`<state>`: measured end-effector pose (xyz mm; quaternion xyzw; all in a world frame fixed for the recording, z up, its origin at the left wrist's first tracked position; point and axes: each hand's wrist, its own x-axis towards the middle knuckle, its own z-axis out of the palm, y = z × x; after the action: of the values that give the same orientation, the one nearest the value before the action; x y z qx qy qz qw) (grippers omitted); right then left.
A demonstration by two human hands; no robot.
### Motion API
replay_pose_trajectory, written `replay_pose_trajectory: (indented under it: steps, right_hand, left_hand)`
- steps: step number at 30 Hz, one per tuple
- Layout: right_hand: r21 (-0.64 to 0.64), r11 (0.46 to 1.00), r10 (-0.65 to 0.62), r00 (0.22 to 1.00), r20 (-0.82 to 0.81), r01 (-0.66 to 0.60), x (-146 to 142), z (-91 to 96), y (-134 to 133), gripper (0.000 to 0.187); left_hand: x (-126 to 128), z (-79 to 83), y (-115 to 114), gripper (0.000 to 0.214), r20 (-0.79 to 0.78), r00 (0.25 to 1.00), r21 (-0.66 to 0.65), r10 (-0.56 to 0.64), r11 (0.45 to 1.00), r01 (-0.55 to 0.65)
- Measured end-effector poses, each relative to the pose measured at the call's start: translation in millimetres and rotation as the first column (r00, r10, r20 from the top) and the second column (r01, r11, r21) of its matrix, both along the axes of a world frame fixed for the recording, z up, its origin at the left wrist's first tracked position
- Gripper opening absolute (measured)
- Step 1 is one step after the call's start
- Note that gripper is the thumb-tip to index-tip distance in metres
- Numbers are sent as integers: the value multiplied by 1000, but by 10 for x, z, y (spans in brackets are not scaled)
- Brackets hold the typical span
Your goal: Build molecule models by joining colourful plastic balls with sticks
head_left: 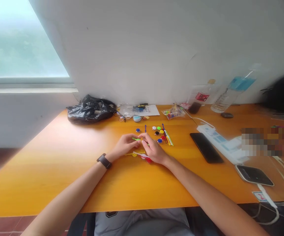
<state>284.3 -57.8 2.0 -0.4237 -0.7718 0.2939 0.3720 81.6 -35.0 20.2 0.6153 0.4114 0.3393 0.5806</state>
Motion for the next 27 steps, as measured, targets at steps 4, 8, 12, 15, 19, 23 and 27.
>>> replay_pose_trajectory:
  steps: [4,8,12,15,19,23,27]
  right_hand:
    - [-9,1000,3,1000,16,-3,-10,-37,2,23]
    - [-7,1000,-10,999,53,10,-11,-79,17,23]
    - [-4,1000,-27,997,76,27,-8,-70,19,24]
    - [-19,1000,-15,997,82,17,-13,-52,15,24]
    - [-53,998,17,1000,17,-16,-23,-62,25,21]
    - [-124,991,35,996,-84,-45,-30,-98,47,17]
    - [-205,973,73,986,-151,-103,-42,-118,45,16]
  left_hand:
    - [-11,23,-10,45,2,999,-9,-32,999,32]
    - [-1,18,-21,46,27,999,-15,-26,1000,26]
    - [9,17,-38,46,51,999,-32,2,999,0]
    - [8,35,-49,45,45,999,-40,13,999,-11]
    - [0,49,-47,46,30,1000,-32,-4,999,5]
    - [-7,28,-31,50,38,999,-16,-33,999,34]
    - [-10,18,-36,48,40,998,18,-38,999,37]
